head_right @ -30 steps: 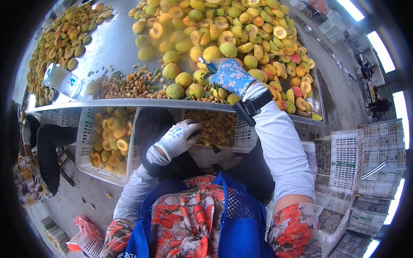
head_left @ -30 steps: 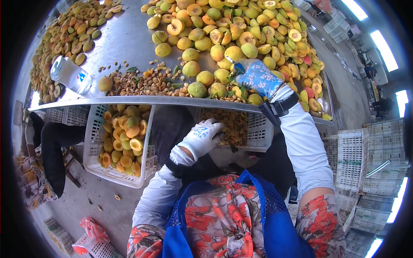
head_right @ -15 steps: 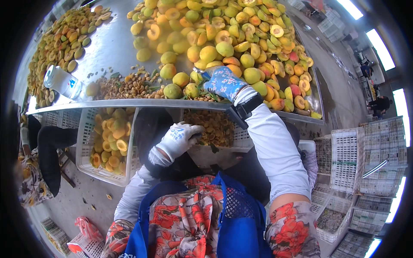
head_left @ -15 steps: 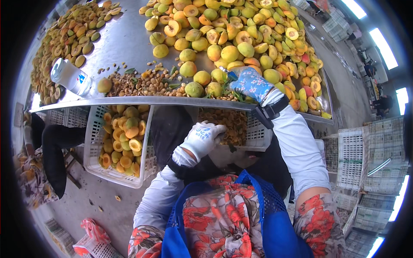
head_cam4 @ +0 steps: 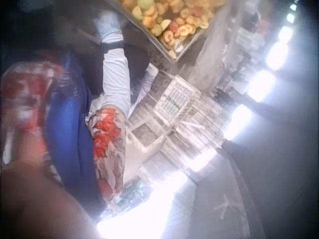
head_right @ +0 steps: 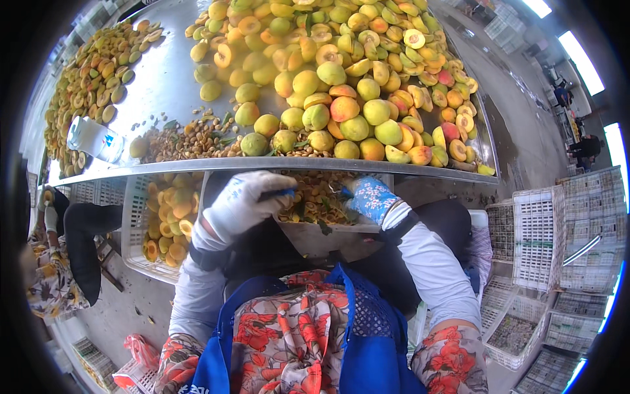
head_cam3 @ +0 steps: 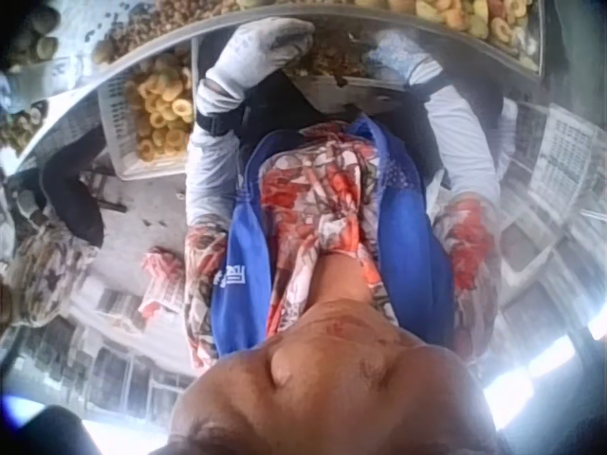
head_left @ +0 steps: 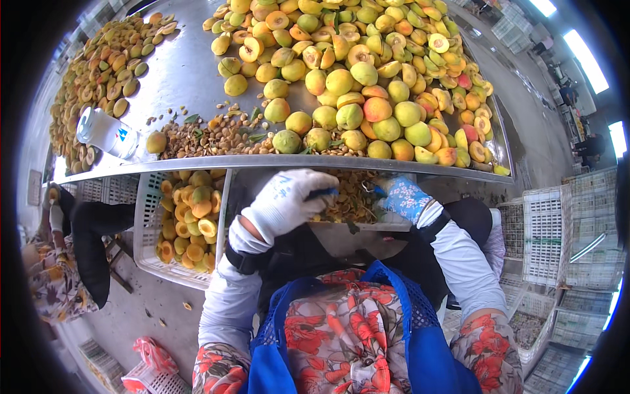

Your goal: Pitting apricots using a small handheld knife in a processing facility.

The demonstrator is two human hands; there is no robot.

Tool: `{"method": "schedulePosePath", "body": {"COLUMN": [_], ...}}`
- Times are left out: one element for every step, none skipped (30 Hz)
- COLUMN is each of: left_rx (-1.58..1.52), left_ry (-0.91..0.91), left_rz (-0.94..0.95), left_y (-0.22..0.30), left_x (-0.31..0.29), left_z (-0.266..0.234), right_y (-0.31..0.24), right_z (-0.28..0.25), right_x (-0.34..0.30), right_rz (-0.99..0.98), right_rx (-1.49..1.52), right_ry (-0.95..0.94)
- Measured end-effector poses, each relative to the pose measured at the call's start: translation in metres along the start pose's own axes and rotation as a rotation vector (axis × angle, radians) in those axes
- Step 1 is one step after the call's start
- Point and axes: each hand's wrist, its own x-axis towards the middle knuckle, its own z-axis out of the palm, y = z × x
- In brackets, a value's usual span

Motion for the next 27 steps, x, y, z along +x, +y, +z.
{"method": "schedulePosePath", "body": {"left_rx": [0.052, 0.112, 0.140, 0.162, 0.293, 0.422, 0.467, 0.478, 0.596, 0.709, 0.704, 0.711, 0.702, 0.693, 0.671, 0.679, 0.418, 0.155, -0.123, -0.118, -0.488, -0.846, -0.992, -0.884, -1.057, -1.234, -1.219], "left_ry": [0.052, 0.106, 0.147, 0.186, 0.133, 0.080, -0.039, -0.045, -0.228, -0.418, -0.495, -0.503, -0.520, -0.537, -0.522, -0.527, -0.369, -0.208, -0.122, -0.124, -0.003, 0.131, 0.091, 0.088, 0.096, 0.102, 0.180], "left_rz": [-0.008, -0.025, -0.071, -0.109, -0.153, -0.194, -0.200, -0.202, -0.257, -0.305, -0.331, -0.333, -0.361, -0.391, -0.371, -0.368, -0.432, -0.488, -0.581, -0.584, -0.533, -0.471, -0.373, -0.306, -0.295, -0.280, -0.242], "left_y": [-0.003, -0.007, -0.013, -0.022, -0.034, -0.052, -0.071, -0.076, -0.079, -0.076, -0.072, -0.070, -0.067, -0.064, -0.060, -0.064, -0.070, -0.075, -0.073, -0.071, -0.069, -0.059, -0.050, -0.041, -0.036, -0.033, -0.025], "left_x": [0.010, 0.020, 0.031, 0.046, 0.058, 0.071, 0.082, 0.093, 0.102, 0.113, 0.122, 0.128, 0.133, 0.136, 0.134, 0.131, 0.124, 0.117, 0.110, 0.103, 0.094, 0.083, 0.075, 0.071, 0.063, 0.056, 0.050], "left_z": [-0.013, -0.026, -0.035, -0.041, -0.046, -0.048, -0.051, -0.050, -0.047, -0.044, -0.046, -0.047, -0.048, -0.049, -0.055, -0.058, -0.062, -0.066, -0.070, -0.070, -0.070, -0.071, -0.066, -0.055, -0.047, -0.036, -0.022], "right_y": [0.008, 0.013, 0.016, 0.016, 0.011, 0.007, 0.004, 0.002, 0.000, 0.000, -0.001, -0.003, -0.005, -0.005, -0.005, -0.003, -0.002, 0.000, 0.001, 0.002, 0.002, 0.001, 0.001, 0.001, -0.002, -0.005, -0.011], "right_z": [0.005, 0.009, 0.013, 0.013, 0.008, 0.004, 0.000, -0.002, -0.005, -0.005, -0.005, -0.005, -0.008, -0.006, -0.004, -0.002, -0.002, -0.002, -0.003, -0.004, -0.007, -0.011, -0.013, -0.013, -0.013, -0.013, -0.017], "right_x": [0.000, 0.002, 0.003, 0.001, 0.000, -0.002, -0.003, -0.002, -0.002, -0.005, -0.009, -0.012, -0.015, -0.016, -0.016, -0.016, -0.018, -0.020, -0.022, -0.024, -0.026, -0.027, -0.027, -0.028, -0.030, -0.032, -0.034], "right_rz": [0.003, 0.035, 0.069, 0.073, 0.070, 0.071, 0.064, 0.033, 0.000, 0.001, -0.046, -0.095, -0.085, -0.089, -0.002, 0.091, 0.091, 0.097, 0.097, 0.094, 0.039, -0.028, -0.027, -0.028, -0.113, -0.191, -0.190], "right_rx": [0.009, -0.009, -0.026, -0.015, -0.020, -0.027, -0.019, -0.006, 0.006, 0.017, 0.057, 0.096, 0.155, 0.164, 0.138, 0.110, 0.117, 0.136, 0.155, 0.162, 0.181, 0.202, 0.230, 0.234, 0.327, 0.420, 0.532], "right_ry": [0.005, -0.005, -0.014, -0.009, -0.004, 0.003, 0.008, -0.005, -0.019, -0.014, 0.028, 0.070, 0.076, 0.081, 0.037, -0.005, 0.000, 0.012, 0.022, 0.023, 0.069, 0.115, 0.071, 0.070, 0.155, 0.240, 0.241]}}
